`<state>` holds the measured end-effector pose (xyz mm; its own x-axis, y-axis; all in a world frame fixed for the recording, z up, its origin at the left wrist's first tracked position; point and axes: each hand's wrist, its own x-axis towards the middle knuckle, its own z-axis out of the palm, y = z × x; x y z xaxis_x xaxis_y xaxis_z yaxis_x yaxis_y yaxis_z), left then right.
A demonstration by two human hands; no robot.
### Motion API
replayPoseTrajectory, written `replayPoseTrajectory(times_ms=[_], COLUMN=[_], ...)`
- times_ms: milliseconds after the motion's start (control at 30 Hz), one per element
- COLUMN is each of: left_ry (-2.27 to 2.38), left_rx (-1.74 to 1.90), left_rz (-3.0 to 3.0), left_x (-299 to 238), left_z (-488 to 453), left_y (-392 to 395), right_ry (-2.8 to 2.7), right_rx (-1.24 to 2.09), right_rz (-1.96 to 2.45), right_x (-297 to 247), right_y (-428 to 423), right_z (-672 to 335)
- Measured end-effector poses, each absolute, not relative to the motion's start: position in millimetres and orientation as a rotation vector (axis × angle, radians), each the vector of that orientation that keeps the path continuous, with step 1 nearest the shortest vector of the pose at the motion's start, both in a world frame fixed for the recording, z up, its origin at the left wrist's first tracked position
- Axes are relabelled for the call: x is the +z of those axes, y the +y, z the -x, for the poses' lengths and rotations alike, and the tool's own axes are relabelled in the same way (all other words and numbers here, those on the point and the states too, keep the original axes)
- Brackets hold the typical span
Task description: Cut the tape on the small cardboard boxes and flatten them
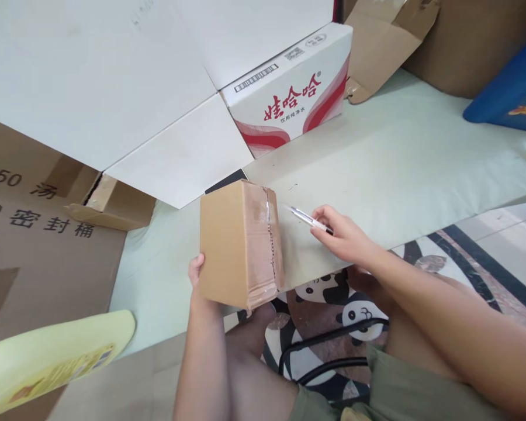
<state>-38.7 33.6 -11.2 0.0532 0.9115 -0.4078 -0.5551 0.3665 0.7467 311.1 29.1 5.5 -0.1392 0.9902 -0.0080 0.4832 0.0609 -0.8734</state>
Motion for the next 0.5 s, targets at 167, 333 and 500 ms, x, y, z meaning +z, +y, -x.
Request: replayPoseTrajectory(times_ms=[167, 333, 500], left_ry=[1.008, 1.085, 1.108], left_rx=[1.024, 1.012, 1.039], left_rz=[-0.495, -0.534, -0.634], left_x=[-10, -8, 0], left_z=[42, 41, 29], left_y=[27, 27, 27], right_ry=[-1.686, -1.663, -1.673], right_rx=[1.054, 0.972, 0.894], right_rz=[1.323, 1.402, 1.460], right_x=[12, 8, 6], right_y=[22, 24, 21], right_z=[-296, -292, -290])
